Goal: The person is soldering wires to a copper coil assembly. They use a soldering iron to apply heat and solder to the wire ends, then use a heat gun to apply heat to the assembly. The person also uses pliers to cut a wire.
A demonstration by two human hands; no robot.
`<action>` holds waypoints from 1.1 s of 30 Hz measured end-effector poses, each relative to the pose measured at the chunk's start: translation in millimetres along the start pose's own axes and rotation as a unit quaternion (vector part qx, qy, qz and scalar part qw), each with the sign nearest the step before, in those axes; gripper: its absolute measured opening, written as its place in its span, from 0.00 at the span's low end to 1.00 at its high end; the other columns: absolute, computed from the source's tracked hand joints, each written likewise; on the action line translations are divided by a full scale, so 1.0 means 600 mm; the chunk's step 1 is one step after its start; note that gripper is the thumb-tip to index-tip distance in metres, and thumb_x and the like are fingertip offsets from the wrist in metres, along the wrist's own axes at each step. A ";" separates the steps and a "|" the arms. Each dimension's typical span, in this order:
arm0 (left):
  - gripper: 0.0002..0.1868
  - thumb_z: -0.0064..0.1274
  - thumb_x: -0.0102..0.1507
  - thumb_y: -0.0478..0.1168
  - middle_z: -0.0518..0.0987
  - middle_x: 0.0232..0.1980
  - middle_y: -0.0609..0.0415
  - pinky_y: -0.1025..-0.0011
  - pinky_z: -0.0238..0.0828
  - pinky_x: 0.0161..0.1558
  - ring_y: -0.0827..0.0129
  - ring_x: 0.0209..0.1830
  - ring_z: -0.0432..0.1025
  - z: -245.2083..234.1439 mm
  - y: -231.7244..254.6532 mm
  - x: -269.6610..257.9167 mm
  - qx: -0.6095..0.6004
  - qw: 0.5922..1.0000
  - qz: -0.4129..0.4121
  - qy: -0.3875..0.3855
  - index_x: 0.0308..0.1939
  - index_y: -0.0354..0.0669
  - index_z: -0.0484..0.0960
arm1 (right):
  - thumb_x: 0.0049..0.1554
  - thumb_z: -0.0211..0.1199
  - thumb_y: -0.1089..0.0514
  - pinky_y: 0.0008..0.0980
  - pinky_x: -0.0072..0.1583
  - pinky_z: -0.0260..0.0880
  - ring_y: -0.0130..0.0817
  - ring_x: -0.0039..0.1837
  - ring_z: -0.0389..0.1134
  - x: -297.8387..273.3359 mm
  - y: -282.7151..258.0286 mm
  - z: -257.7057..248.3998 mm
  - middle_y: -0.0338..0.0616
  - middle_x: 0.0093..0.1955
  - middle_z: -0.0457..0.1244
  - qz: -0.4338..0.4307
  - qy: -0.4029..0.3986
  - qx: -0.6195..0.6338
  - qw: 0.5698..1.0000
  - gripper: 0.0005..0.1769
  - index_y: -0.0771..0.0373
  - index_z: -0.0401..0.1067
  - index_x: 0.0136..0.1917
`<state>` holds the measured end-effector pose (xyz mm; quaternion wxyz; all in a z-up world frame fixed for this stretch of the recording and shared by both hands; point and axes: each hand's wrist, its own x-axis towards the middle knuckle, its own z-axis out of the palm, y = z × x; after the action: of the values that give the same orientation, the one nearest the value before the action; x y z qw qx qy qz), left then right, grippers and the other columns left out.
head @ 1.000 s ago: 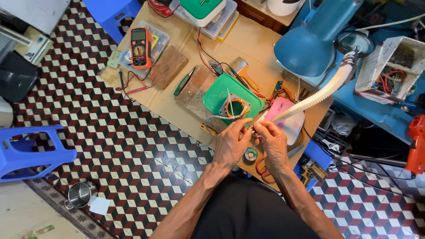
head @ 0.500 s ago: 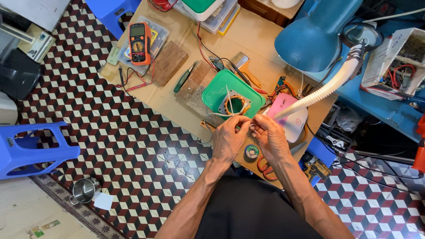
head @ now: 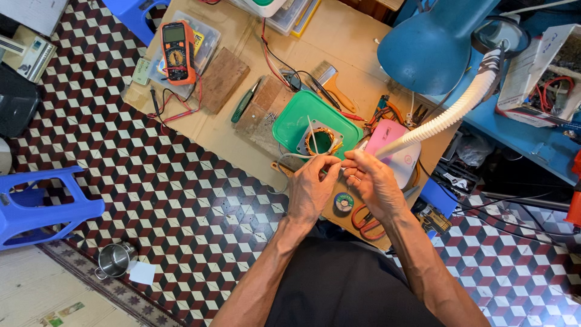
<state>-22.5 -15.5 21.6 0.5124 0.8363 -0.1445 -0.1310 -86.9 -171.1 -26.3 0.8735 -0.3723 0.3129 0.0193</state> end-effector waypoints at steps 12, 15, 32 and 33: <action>0.08 0.57 0.66 0.41 0.84 0.39 0.54 0.70 0.75 0.34 0.70 0.29 0.77 0.007 -0.009 0.006 -0.021 1.000 -0.011 -0.002 0.45 0.41 0.83 | 0.63 0.64 0.58 0.27 0.48 0.68 0.29 0.45 0.68 0.014 0.022 -0.029 0.45 0.46 0.68 -0.126 0.094 0.015 0.987 0.11 0.68 0.73 0.54; 0.08 0.57 0.66 0.41 0.84 0.39 0.54 0.70 0.75 0.36 0.70 0.31 0.78 0.005 -0.012 0.005 -0.036 0.999 -0.008 -0.003 0.45 0.41 0.83 | 0.63 0.62 0.57 0.26 0.47 0.69 0.28 0.45 0.68 0.009 0.016 -0.024 0.44 0.48 0.68 -0.107 0.096 0.028 0.989 0.11 0.67 0.73 0.54; 0.09 0.57 0.66 0.42 0.84 0.36 0.56 0.72 0.75 0.36 0.74 0.31 0.76 0.010 -0.023 0.002 -0.091 0.994 -0.057 -0.003 0.45 0.41 0.84 | 0.59 0.66 0.54 0.22 0.44 0.67 0.20 0.43 0.66 -0.008 -0.019 -0.002 0.35 0.41 0.70 -0.099 0.028 -0.388 0.916 0.13 0.65 0.80 0.53; 0.09 0.57 0.67 0.42 0.84 0.35 0.55 0.72 0.75 0.35 0.74 0.31 0.76 0.011 -0.024 0.002 -0.092 0.994 -0.059 -0.001 0.45 0.41 0.84 | 0.59 0.66 0.55 0.22 0.45 0.67 0.20 0.44 0.67 -0.008 -0.022 -0.005 0.36 0.41 0.70 -0.103 0.034 -0.398 0.911 0.13 0.65 0.80 0.53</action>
<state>-22.2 -15.2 5.9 0.5784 0.7927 -0.0824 -0.1744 -89.0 -181.9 -16.5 0.6389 -0.7198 0.2686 0.0393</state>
